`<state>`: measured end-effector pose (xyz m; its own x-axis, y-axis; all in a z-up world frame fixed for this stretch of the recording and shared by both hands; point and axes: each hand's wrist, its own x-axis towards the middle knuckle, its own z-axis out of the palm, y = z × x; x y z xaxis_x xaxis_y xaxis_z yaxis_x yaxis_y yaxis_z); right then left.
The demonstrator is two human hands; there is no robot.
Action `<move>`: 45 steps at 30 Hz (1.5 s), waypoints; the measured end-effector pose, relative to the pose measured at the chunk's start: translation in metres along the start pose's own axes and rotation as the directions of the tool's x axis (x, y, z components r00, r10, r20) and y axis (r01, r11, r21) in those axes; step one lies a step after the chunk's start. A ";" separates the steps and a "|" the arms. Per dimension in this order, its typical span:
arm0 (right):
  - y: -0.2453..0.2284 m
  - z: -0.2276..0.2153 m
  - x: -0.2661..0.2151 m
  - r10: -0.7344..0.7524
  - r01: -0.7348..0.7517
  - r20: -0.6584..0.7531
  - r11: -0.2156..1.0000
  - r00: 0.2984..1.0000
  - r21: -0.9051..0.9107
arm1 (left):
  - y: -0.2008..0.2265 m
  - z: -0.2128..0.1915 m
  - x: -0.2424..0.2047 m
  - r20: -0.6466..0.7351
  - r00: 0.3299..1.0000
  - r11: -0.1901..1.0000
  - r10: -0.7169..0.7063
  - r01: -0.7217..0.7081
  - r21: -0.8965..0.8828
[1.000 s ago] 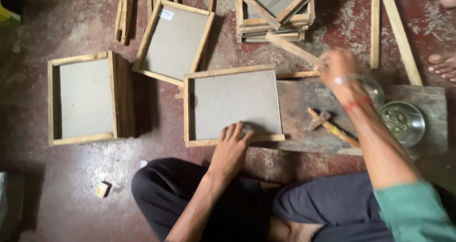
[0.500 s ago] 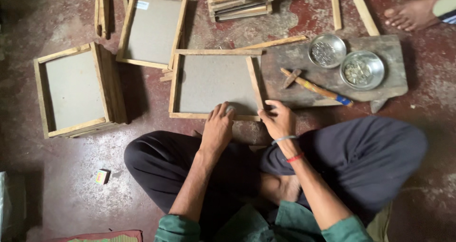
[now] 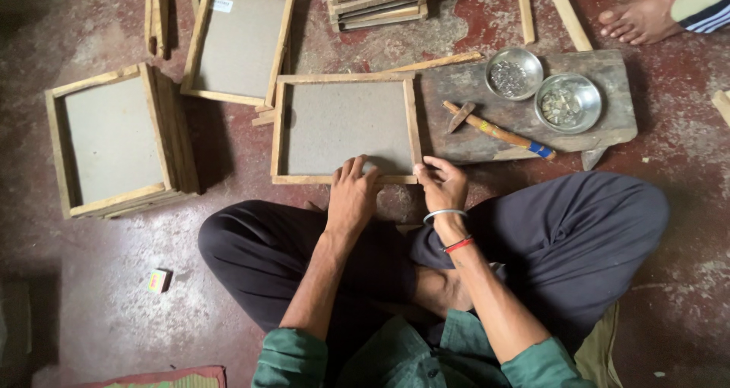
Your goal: The person sits on the floor and uses a hammer to drive nails into wooden frames, securing mesh or backing material. They repeatedly pick up frames, position them on a workbench, and hammer nails along the edges.
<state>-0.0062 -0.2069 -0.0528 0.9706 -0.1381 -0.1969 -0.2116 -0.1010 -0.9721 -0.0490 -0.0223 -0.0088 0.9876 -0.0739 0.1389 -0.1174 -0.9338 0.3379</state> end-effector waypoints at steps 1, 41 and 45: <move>0.001 0.001 0.000 -0.043 0.042 -0.034 0.998 0.998 -0.044 | 0.002 0.000 0.002 -0.006 1.000 1.000 0.004 -0.004 -0.012; 0.005 -0.008 -0.011 -0.083 0.058 0.204 0.991 0.975 0.124 | 0.003 0.006 0.129 0.382 0.919 0.938 -0.096 0.212 -0.273; 0.003 -0.009 -0.010 -0.048 0.021 0.204 0.991 0.978 0.135 | 0.004 0.003 0.132 0.389 0.917 0.933 -0.092 0.216 -0.288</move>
<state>-0.0173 -0.2144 -0.0532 0.9826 0.0710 -0.1717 -0.1742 0.0306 -0.9842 0.0807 -0.0368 0.0082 0.9567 -0.1177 -0.2662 0.0741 -0.7860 0.6137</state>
